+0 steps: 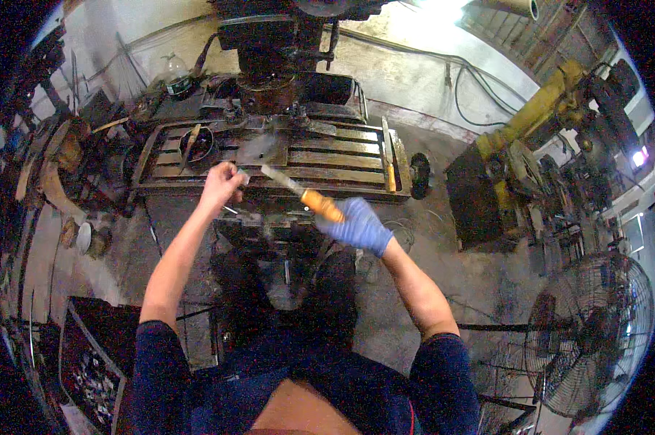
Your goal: The person picks up metal parts from a container, uses an air nozzle to blow air onto the parts while holding them over a machine table, and places the parts into a bin.
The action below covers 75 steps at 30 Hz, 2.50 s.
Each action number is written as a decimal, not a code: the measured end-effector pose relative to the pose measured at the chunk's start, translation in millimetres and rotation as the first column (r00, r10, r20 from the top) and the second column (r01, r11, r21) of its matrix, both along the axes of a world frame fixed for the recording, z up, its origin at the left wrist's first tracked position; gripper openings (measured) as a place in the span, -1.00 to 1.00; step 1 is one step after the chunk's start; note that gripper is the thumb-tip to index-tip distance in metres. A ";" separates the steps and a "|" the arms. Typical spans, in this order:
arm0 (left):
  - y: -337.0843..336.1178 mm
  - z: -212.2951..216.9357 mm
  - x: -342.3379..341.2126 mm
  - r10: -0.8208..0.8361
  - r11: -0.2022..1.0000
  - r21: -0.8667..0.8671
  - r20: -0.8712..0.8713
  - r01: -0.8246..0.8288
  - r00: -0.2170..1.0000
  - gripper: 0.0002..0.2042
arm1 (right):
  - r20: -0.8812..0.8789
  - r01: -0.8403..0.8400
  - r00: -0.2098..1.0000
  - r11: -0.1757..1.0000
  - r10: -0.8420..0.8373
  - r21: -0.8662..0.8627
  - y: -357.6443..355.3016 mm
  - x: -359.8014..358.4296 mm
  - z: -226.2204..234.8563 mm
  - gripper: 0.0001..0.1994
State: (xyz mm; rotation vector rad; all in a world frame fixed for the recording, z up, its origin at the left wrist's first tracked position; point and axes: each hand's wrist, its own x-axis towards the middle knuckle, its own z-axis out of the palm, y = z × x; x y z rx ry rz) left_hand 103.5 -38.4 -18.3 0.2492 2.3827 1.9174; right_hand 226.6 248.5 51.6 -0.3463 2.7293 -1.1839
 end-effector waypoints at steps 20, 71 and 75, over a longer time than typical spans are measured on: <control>38.5 6.0 -89.8 -0.300 0.547 -0.802 -0.454 -0.239 0.839 -0.76 | -0.154 0.510 0.853 0.859 -0.499 0.045 13.0 -12.3 -132.1 -0.59; 66.3 -14.7 -130.3 0.102 0.617 -0.675 -0.442 -0.405 0.891 -0.68 | -0.787 -0.132 0.344 0.804 -0.512 -0.580 68.3 -37.0 176.9 -0.60; 72.1 -14.9 -133.0 0.101 0.628 -0.657 -0.463 -0.417 0.881 -0.68 | -0.837 -0.097 0.215 0.842 -0.504 -0.531 59.0 -33.9 137.6 -0.62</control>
